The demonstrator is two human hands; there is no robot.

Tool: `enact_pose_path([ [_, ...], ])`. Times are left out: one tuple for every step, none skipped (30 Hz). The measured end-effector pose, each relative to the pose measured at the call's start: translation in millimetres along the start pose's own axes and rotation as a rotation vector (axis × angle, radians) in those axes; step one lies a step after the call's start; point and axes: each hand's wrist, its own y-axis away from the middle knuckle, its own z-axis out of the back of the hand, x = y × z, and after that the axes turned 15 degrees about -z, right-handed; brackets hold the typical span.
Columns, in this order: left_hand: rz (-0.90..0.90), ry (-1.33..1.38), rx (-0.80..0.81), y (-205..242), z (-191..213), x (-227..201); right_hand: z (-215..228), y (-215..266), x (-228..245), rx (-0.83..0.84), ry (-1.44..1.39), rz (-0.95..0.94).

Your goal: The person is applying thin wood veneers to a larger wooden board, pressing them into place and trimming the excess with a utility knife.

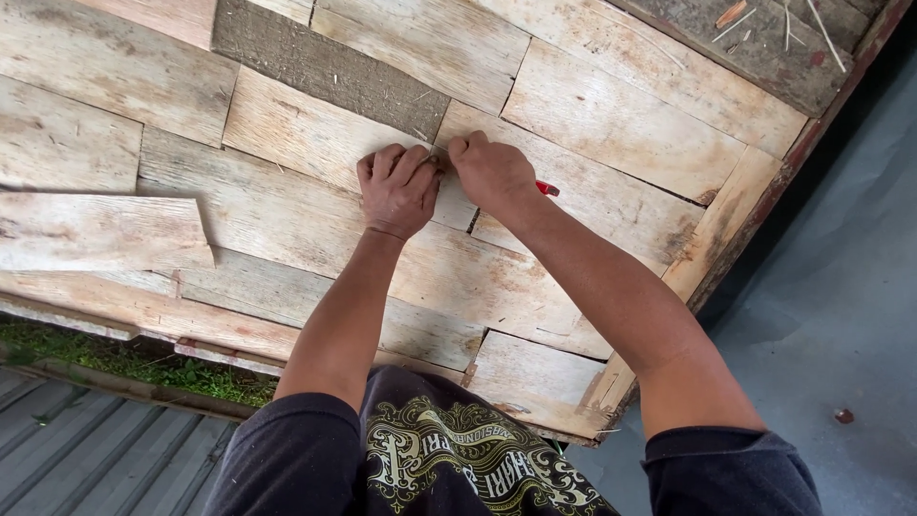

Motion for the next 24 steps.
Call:
enact_pose_path([
  [0.002,-0.002,0.002,2,0,0,2,1,-1,0.001,-0.001,0.003],
  [0.000,0.002,0.009,3,-1,0,4,3,-3,0.020,0.009,0.004],
  [-0.002,0.006,0.017,3,-2,0,7,5,-5,0.038,0.018,0.006],
  [-0.003,0.007,0.016,3,-2,0,8,6,-6,0.038,0.018,0.004],
  [-0.004,0.010,0.011,2,-2,0,9,8,-7,0.032,0.008,0.004],
  [-0.006,0.015,0.009,2,-2,0,9,11,-7,0.027,-0.005,0.001],
  [-0.010,0.018,0.010,3,-1,0,9,13,-9,0.027,-0.008,-0.002],
  [-0.012,0.020,0.013,2,-1,-1,10,15,-12,0.044,0.011,-0.004],
  [-0.014,0.023,0.016,2,-1,-1,10,16,-15,0.062,0.030,-0.005],
  [-0.017,0.028,0.016,1,1,-1,8,19,-20,0.063,0.029,-0.010],
  [-0.019,0.028,0.023,0,2,-1,6,21,-25,0.075,0.027,-0.003],
  [-0.023,0.028,0.030,-2,3,-1,4,23,-30,0.084,0.024,0.002],
  [-0.027,0.031,0.029,-2,2,-1,2,24,-31,0.083,0.023,-0.003],
  [-0.027,0.025,0.024,-2,2,-2,0,25,-31,0.106,0.019,-0.018],
  [-0.028,0.019,0.020,-3,2,-2,-1,26,-32,0.128,0.015,-0.033],
  [-0.034,0.021,0.019,-3,2,-2,-4,27,-34,0.126,0.013,-0.039],
  [-0.035,0.022,0.020,-3,2,-2,-6,26,-37,0.140,0.022,-0.030],
  [-0.032,0.022,0.021,-2,2,-2,-9,26,-40,0.157,0.033,-0.020],
  [-0.037,0.025,0.020,-2,0,-1,-3,30,-41,0.156,0.031,-0.025],
  [-0.037,0.020,0.024,-1,-1,-1,3,34,-43,0.173,0.034,-0.038],
  [-0.037,0.014,0.029,1,-1,-1,9,38,-44,0.191,0.037,-0.051],
  [-0.037,0.016,0.028,1,-1,-1,11,41,-46,0.192,0.038,-0.053],
  [-0.036,0.014,0.029,1,-1,-2,13,43,-47,0.195,0.047,-0.058],
  [-0.035,0.012,0.032,1,0,-1,15,46,-49,0.198,0.054,-0.062],
])
